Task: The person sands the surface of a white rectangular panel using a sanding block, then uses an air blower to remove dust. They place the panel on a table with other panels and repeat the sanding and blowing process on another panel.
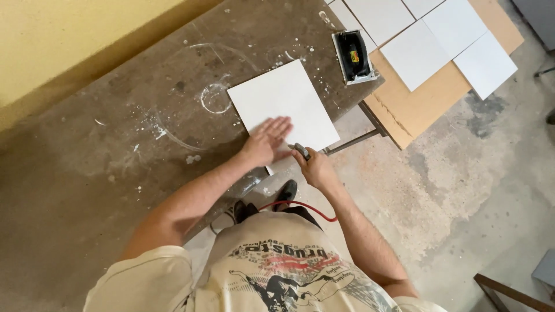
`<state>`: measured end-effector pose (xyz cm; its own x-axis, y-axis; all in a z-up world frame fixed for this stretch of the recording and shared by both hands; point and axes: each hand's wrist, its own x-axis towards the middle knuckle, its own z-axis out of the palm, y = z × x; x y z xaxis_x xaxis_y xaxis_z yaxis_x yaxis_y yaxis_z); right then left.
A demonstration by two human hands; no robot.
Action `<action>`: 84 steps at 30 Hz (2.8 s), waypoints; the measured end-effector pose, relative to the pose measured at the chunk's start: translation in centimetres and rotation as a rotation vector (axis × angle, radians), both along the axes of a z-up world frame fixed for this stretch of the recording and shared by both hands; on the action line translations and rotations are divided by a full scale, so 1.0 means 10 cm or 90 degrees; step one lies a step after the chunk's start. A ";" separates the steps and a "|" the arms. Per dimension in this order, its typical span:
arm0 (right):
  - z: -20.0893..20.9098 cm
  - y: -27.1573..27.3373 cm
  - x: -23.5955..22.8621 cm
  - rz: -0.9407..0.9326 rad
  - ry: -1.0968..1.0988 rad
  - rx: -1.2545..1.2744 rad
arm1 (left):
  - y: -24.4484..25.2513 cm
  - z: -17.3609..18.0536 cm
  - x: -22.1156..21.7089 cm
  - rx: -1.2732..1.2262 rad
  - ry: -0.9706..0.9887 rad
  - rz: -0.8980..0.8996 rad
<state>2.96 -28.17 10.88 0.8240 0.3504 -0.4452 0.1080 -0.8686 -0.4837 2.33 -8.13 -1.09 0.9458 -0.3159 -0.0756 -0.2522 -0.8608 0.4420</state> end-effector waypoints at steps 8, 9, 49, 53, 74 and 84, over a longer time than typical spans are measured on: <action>0.05 0.16 0.17 -0.011 -0.024 0.041 | 0.16 0.22 0.38 0.137 -0.129 0.176; 0.03 0.15 0.15 -0.012 -0.016 0.043 | 0.06 0.20 0.29 0.129 0.003 0.063; 0.01 -0.30 0.95 -0.117 0.014 0.008 | -0.06 -0.14 1.72 0.129 -0.194 0.028; -0.02 -0.21 1.06 -0.110 0.001 0.007 | -0.31 -0.32 1.59 0.148 -0.121 0.026; 0.24 -0.93 0.74 -0.185 0.098 0.029 | -1.09 -0.06 0.88 0.118 -0.155 -0.087; 0.36 -0.97 0.29 -0.222 0.120 0.073 | -0.97 0.30 0.18 0.245 -0.168 -0.222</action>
